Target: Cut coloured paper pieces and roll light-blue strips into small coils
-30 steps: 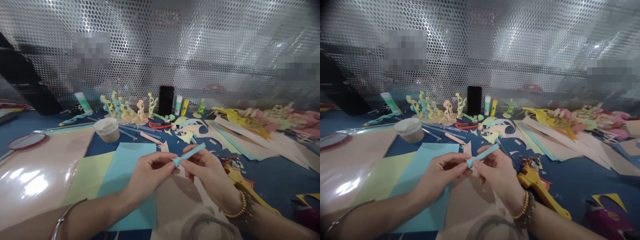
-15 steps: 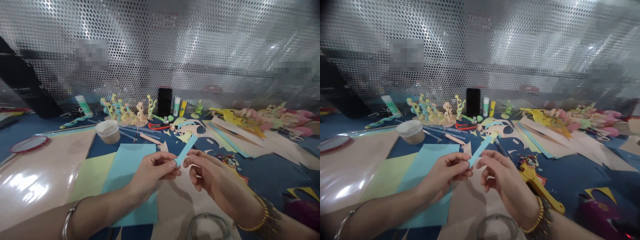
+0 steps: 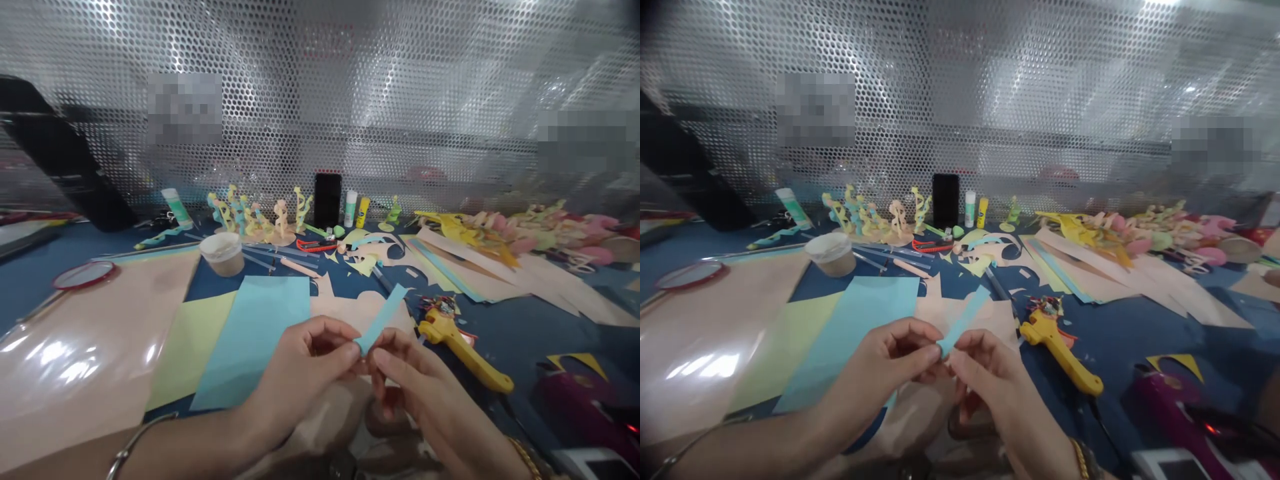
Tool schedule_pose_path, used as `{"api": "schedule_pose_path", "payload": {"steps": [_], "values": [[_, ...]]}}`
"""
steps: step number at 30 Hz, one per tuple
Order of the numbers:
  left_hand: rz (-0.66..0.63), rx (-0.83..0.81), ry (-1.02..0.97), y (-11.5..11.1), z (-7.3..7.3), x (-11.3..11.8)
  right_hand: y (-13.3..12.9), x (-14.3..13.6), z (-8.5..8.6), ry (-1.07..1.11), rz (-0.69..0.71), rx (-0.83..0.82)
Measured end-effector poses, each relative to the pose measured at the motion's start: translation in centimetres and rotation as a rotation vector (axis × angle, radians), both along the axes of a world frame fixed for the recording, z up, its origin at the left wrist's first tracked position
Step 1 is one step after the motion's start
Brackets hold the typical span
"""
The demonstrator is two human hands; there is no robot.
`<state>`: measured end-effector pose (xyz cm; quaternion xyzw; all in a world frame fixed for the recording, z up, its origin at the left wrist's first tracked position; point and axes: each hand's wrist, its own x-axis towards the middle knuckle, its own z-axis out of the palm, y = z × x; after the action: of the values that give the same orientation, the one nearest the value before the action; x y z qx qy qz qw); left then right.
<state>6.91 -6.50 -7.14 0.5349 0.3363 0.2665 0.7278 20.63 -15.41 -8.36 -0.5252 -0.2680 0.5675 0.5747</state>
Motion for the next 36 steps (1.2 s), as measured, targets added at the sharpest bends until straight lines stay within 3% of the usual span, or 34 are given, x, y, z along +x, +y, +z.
{"api": "schedule_pose_path", "payload": {"steps": [6, 13, 17, 25, 31, 36], "values": [[0.033, 0.074, 0.029, -1.0, -1.0, 0.4, 0.2, -0.2, -0.9, -0.111, -0.003, 0.03], [0.036, 0.103, 0.006, 0.4, -0.2, 0.4, 1.6, -0.1, 0.4, -0.145, -0.039, 0.026], [0.058, 0.149, 0.007, 1.8, 0.3, -0.2, 3.4, -0.9, 1.0, -0.199, -0.062, 0.057], [0.241, 0.159, -0.108, 5.4, 0.2, -0.8, 9.3, -2.7, 1.3, -0.062, -0.097, 0.249], [0.283, 0.179, -0.17, 7.9, 0.3, 1.2, 12.5, -0.7, 0.0, -0.1, -0.141, 0.383], [0.31, 0.195, -0.208, 9.4, -0.2, 2.9, 14.3, 1.4, 0.2, -0.209, -0.23, 0.435]]}}
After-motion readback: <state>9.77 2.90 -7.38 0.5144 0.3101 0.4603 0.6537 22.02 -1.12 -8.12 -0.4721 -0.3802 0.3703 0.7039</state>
